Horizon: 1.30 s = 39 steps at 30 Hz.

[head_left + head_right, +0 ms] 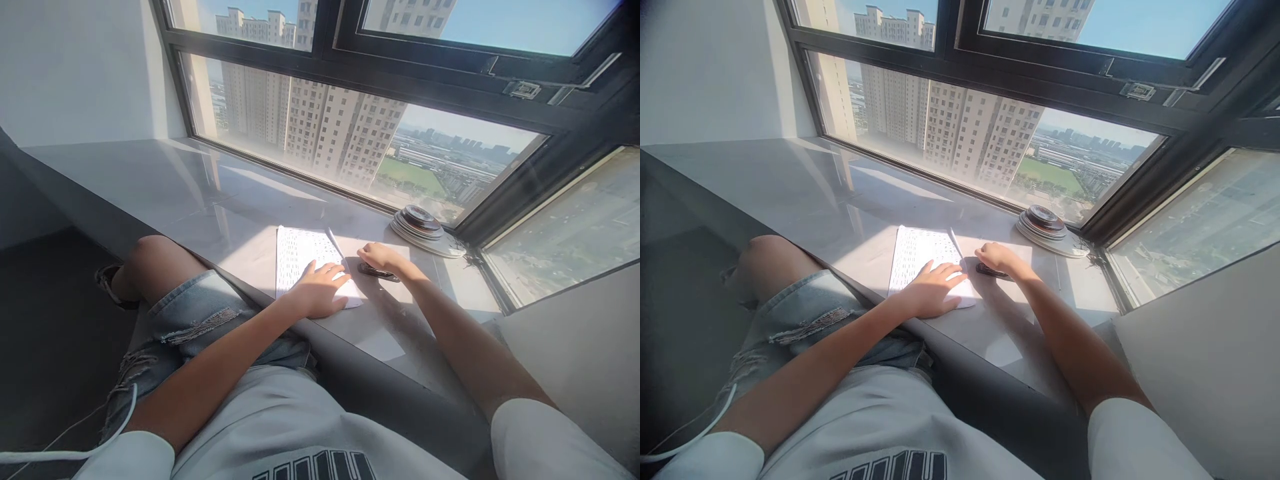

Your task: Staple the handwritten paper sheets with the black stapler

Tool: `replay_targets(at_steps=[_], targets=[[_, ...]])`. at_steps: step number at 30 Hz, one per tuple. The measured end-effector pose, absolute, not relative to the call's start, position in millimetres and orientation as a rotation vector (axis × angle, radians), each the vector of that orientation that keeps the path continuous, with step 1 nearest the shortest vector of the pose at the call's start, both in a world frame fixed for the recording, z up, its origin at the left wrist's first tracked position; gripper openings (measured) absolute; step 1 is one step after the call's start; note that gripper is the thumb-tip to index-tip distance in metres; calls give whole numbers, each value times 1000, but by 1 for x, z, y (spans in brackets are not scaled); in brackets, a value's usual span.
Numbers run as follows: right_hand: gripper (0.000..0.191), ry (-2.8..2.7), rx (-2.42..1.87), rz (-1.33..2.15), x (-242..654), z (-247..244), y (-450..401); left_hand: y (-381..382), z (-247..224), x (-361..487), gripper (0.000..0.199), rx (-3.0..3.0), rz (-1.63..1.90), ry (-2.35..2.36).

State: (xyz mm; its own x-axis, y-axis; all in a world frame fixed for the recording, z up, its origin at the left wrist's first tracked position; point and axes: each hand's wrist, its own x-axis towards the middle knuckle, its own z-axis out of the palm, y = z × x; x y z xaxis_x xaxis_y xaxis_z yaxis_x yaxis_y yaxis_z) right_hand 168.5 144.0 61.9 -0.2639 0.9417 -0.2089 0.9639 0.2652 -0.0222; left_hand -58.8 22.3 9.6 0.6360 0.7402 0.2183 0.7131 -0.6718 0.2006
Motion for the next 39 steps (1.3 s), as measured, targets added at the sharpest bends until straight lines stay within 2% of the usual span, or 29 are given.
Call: replay_targets(at_steps=[39], targets=[[44, 2373, 1792, -182, 170, 60, 147, 20, 13, -60, 52, 2757, 465, 1181]])
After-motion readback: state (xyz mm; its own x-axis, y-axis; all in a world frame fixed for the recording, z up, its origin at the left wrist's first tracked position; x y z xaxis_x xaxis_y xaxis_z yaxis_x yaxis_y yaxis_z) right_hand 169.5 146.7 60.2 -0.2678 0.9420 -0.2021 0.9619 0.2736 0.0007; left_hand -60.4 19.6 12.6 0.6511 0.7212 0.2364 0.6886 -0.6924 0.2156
